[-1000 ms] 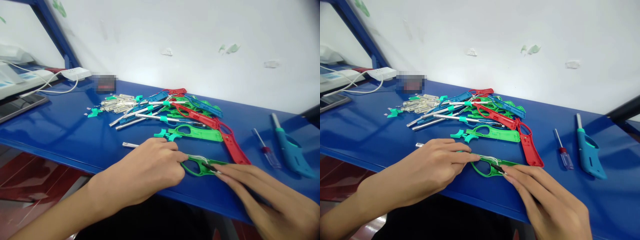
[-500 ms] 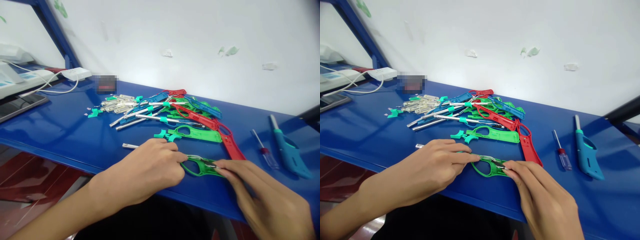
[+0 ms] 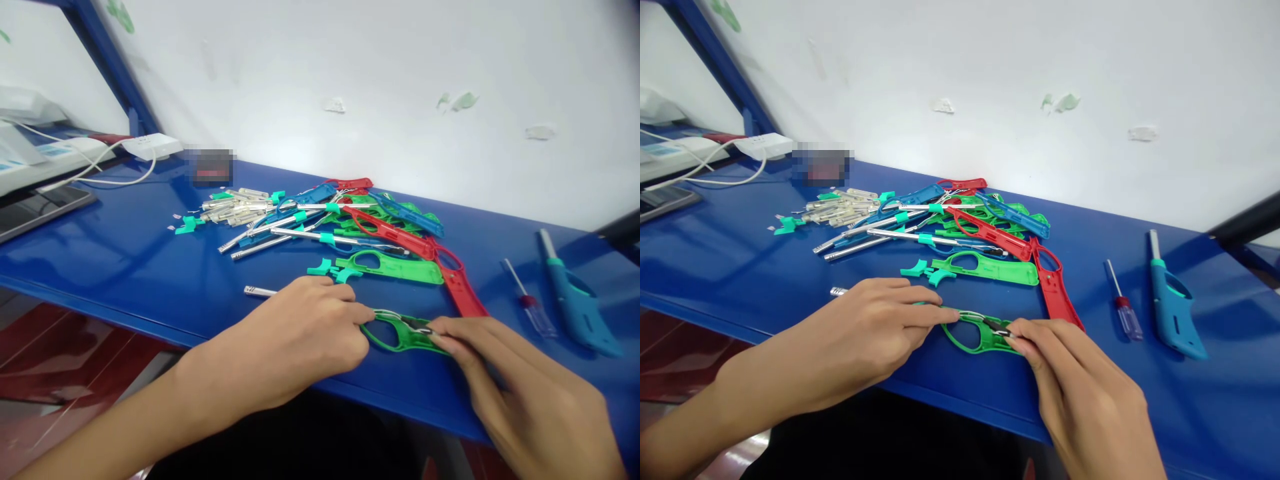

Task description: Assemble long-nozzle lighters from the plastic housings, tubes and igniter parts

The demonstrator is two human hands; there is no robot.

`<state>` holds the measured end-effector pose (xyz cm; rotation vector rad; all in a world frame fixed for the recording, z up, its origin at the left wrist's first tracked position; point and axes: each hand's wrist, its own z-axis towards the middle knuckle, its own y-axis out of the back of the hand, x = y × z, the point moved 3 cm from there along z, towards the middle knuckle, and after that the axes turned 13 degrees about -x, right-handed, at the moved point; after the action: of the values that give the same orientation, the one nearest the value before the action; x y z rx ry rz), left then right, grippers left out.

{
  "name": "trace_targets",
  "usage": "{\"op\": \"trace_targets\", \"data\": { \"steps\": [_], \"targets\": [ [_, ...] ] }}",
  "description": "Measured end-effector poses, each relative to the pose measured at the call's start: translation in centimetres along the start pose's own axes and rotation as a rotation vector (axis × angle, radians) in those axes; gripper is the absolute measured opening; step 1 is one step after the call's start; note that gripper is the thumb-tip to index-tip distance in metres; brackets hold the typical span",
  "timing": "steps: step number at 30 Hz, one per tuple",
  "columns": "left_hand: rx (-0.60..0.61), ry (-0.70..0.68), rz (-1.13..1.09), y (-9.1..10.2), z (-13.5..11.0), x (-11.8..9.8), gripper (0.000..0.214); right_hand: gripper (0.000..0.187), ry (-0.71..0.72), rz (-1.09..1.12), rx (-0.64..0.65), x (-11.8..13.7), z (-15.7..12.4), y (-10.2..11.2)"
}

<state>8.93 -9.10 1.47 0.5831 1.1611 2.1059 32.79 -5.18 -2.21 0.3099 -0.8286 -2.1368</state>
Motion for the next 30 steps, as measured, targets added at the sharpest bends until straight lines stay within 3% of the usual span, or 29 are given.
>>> {"op": "trace_targets", "data": {
  "steps": [5,9,15,30],
  "targets": [
    [-0.003,0.001,-0.005,0.0,0.0,0.1,0.015,0.022,-0.068,0.035,0.006,-0.2,-0.3,0.1],
    [-0.008,0.0,-0.004,-0.1,0.0,0.1,0.013,0.017,-0.026,0.069,-0.009,-0.3,-0.7,0.5],
    [-0.004,-0.001,0.002,0.0,0.0,0.0,0.011,0.04,0.017,0.123,0.024,-0.6,-1.2,0.7],
    [0.01,-0.005,-0.002,-0.1,0.0,0.1,0.017,0.05,0.075,0.128,0.114,-1.3,-1.2,1.0]
  ]
}}
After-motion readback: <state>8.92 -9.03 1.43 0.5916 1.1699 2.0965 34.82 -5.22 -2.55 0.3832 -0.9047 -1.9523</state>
